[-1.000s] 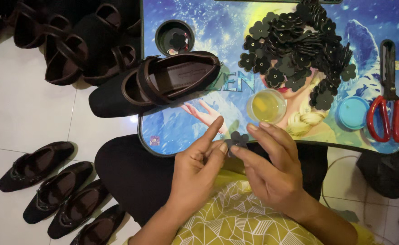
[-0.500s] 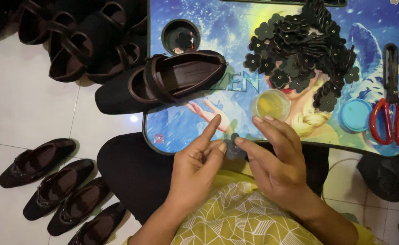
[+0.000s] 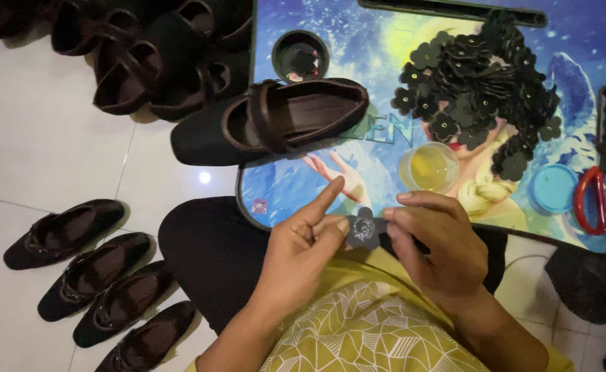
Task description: The person sits on the floor with a lap tray, applies glue to black flower-shaped appliqués and presses them onto the straps of black Mary Jane shoes one at a time, setting finished shoes aside with other completed pairs.
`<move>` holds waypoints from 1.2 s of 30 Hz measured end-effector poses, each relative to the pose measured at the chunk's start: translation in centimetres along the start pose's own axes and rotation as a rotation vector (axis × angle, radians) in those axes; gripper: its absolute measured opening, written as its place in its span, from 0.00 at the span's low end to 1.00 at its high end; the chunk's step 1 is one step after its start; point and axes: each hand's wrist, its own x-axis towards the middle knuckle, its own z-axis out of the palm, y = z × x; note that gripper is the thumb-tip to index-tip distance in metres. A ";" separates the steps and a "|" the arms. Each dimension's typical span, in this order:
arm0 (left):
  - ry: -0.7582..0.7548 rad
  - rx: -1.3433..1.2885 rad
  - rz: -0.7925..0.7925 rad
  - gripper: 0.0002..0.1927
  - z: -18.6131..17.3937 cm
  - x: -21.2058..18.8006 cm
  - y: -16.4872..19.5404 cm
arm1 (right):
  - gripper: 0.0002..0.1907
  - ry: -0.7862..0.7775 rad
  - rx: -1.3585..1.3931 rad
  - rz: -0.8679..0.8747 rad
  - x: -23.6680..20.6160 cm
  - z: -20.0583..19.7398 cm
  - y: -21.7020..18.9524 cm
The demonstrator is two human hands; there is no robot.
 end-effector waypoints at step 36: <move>0.333 1.318 0.440 0.13 -3.7 1.4 8.2 | 0.31 -0.353 0.355 0.383 8.3 4.5 0.6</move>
